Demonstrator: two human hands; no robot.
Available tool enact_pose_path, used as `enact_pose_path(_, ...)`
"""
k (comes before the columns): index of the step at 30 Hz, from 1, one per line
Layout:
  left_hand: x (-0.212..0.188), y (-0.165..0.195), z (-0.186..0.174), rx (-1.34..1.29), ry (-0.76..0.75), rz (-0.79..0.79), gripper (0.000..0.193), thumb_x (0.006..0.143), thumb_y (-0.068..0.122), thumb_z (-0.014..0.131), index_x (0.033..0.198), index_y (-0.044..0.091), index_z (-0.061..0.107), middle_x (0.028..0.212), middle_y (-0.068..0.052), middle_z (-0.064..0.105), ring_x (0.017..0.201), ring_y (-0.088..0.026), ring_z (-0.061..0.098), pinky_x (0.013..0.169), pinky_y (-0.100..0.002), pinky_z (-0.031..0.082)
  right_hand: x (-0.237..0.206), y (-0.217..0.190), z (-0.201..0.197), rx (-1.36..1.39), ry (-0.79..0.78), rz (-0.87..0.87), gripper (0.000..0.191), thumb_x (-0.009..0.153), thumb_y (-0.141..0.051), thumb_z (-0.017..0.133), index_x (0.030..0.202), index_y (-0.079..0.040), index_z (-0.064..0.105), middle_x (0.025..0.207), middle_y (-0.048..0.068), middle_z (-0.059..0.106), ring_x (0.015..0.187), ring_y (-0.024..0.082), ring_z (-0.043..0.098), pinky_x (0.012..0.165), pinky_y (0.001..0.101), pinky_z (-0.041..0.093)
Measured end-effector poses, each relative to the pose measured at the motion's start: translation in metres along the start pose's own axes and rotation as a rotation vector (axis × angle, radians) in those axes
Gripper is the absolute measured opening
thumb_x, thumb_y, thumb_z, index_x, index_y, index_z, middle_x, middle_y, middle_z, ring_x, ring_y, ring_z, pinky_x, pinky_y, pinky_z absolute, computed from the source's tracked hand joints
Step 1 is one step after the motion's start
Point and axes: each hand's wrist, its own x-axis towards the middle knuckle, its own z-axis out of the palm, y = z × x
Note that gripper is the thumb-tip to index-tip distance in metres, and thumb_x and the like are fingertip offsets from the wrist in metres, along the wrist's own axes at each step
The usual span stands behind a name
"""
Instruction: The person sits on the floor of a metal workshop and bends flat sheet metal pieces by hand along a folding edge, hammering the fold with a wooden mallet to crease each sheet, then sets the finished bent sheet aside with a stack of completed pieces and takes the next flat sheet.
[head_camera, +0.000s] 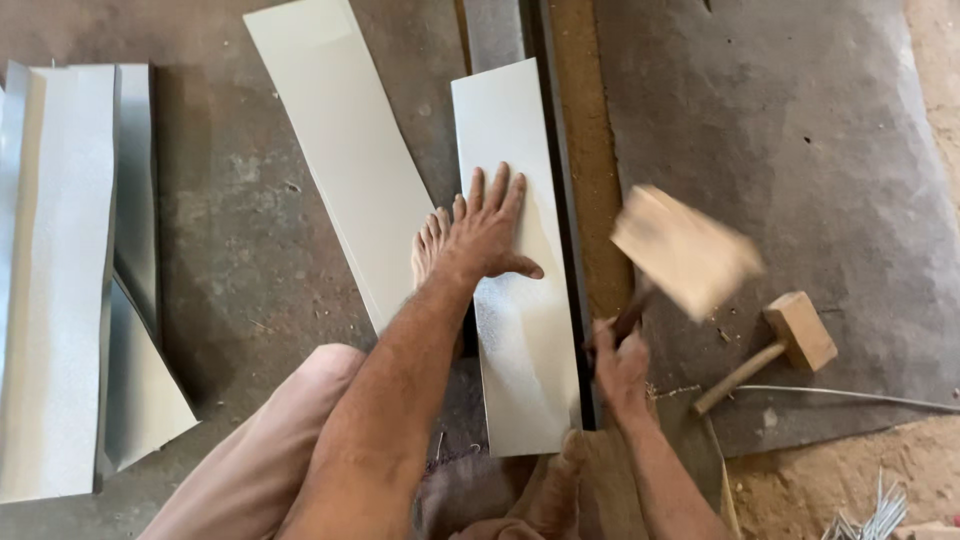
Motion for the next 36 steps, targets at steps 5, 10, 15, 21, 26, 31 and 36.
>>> enact_pose_path(5,0.007,-0.007,-0.005,0.0,-0.074,-0.016,0.144,0.05,0.046,0.101,0.163,0.022,0.015,0.172,-0.006,0.006,0.157,-0.037,0.002,0.125,-0.057,0.021,0.075,-0.048,-0.006,0.329,-0.13,0.408,0.037,0.107,-0.044,0.051,0.101,-0.009,0.059,0.071,0.002,0.052,0.052,0.015,0.044,0.041,0.0327,0.038)
enact_pose_path(10,0.011,-0.005,-0.008,-0.018,-0.081,-0.04,0.147,0.052,0.045,0.101,0.162,0.012,0.01,0.172,-0.008,0.003,0.158,-0.037,0.002,0.123,-0.057,0.025,0.139,-0.12,-0.032,0.277,-0.139,0.275,0.037,0.106,-0.045,0.045,0.097,-0.011,0.058,0.069,-0.002,0.052,0.048,0.008,0.045,0.036,0.0265,0.039)
enact_pose_path(15,0.015,-0.005,-0.007,-0.031,-0.12,-0.083,0.15,0.048,0.042,0.102,0.162,0.017,0.009,0.171,-0.005,0.001,0.157,-0.033,0.0,0.125,-0.055,0.02,0.17,-0.157,-0.049,0.26,0.178,-0.314,0.031,0.116,-0.037,0.041,0.104,-0.011,0.054,0.076,-0.005,0.05,0.058,0.005,0.049,0.043,0.0247,0.043)
enact_pose_path(21,0.012,-0.004,-0.006,-0.023,-0.092,-0.06,0.147,0.05,0.041,0.102,0.163,0.015,0.011,0.172,-0.006,0.003,0.158,-0.036,0.002,0.124,-0.057,0.024,0.198,-0.168,-0.02,-0.117,0.033,-0.277,0.034,0.114,-0.039,0.039,0.109,-0.008,0.052,0.072,-0.001,0.052,0.052,0.01,0.05,0.041,0.0288,0.045)
enact_pose_path(26,0.016,-0.004,-0.011,0.0,-0.149,-0.056,0.147,0.051,0.042,0.102,0.162,0.014,0.009,0.171,-0.007,-0.001,0.157,-0.037,-0.001,0.122,-0.059,0.025,0.217,-0.164,-0.01,-0.279,0.157,-0.352,0.04,0.118,-0.038,0.044,0.106,-0.002,0.058,0.077,0.007,0.061,0.063,0.013,0.059,0.054,0.0342,0.049)
enact_pose_path(31,0.021,-0.006,-0.01,0.014,-0.103,-0.012,0.148,0.051,0.044,0.101,0.163,0.013,0.011,0.173,-0.009,0.002,0.157,-0.04,0.001,0.123,-0.059,0.027,0.222,-0.154,-0.002,-0.371,0.051,-0.434,0.042,0.119,-0.04,0.046,0.116,0.002,0.055,0.077,0.011,0.058,0.062,0.018,0.05,0.053,0.038,0.049)
enact_pose_path(36,0.021,-0.005,-0.009,-0.003,-0.121,-0.038,0.148,0.05,0.042,0.102,0.162,0.015,0.01,0.172,-0.007,0.0,0.157,-0.038,-0.001,0.123,-0.058,0.025,0.224,-0.157,-0.001,-0.195,0.055,-0.226,0.041,0.115,-0.038,0.04,0.115,0.0,0.056,0.081,0.012,0.062,0.066,0.025,0.063,0.054,0.0406,0.053)
